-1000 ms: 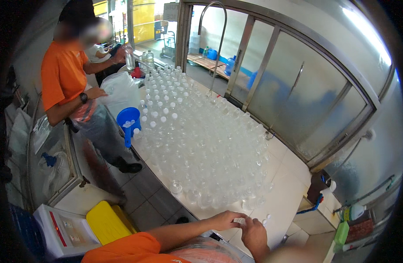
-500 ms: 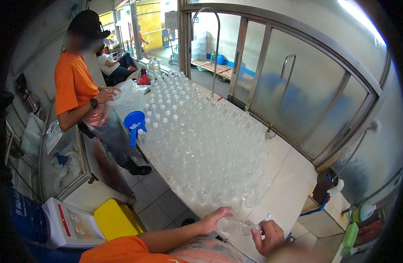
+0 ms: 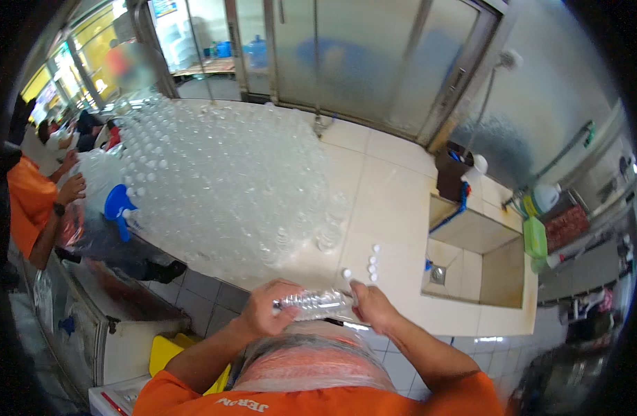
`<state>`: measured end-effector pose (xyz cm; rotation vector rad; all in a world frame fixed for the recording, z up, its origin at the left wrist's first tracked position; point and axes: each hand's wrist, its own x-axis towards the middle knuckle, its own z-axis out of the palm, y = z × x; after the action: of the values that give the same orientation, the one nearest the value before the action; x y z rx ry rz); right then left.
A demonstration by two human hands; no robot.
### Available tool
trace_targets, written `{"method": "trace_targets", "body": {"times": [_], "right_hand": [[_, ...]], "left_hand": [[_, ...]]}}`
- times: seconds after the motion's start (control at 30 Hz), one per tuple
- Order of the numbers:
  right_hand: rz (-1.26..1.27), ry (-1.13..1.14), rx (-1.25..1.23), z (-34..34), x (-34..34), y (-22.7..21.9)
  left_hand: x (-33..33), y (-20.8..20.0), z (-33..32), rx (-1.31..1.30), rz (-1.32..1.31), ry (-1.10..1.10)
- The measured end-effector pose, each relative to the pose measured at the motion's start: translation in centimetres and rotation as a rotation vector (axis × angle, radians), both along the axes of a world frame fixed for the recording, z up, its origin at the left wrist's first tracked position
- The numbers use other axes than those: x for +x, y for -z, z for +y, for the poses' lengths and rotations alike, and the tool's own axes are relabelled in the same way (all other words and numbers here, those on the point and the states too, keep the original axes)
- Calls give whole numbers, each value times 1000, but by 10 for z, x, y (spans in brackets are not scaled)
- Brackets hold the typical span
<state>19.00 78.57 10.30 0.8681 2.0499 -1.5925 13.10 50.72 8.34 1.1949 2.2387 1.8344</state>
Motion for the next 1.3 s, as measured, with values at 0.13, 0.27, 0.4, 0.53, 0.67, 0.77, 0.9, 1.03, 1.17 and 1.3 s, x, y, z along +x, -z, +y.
{"method": "trace_targets", "body": {"times": [0.13, 0.27, 0.4, 0.53, 0.67, 0.77, 0.9, 1.03, 1.17, 1.3], "right_hand": [[579, -514, 625, 0, -41, -30], [830, -740, 1080, -52, -91, -18], [824, -612, 1038, -57, -111, 4], [897, -175, 580, 13, -87, 18], [506, -210, 728, 84, -39, 58], [358, -250, 769, 84, -7, 109], [478, -124, 746, 71, 10, 155], [418, -77, 671, 82, 25, 146], [632, 116, 436, 80, 25, 98], [671, -43, 385, 55, 7, 38]], "left_hand": [[-4, 40, 1, -68, -5, -68], [-1, 90, 34, -320, -173, -332], [-15, 120, 56, -159, -856, -229], [-33, 129, 63, -19, -926, -133], [-32, 110, 72, -181, -853, -165], [-28, 77, 86, -311, -569, -148], [-41, 40, 127, -153, -358, -244], [-60, 37, 162, -88, -777, -321], [-57, 54, 162, -250, -422, -399], [-25, 60, 133, -287, -250, -395]]}}
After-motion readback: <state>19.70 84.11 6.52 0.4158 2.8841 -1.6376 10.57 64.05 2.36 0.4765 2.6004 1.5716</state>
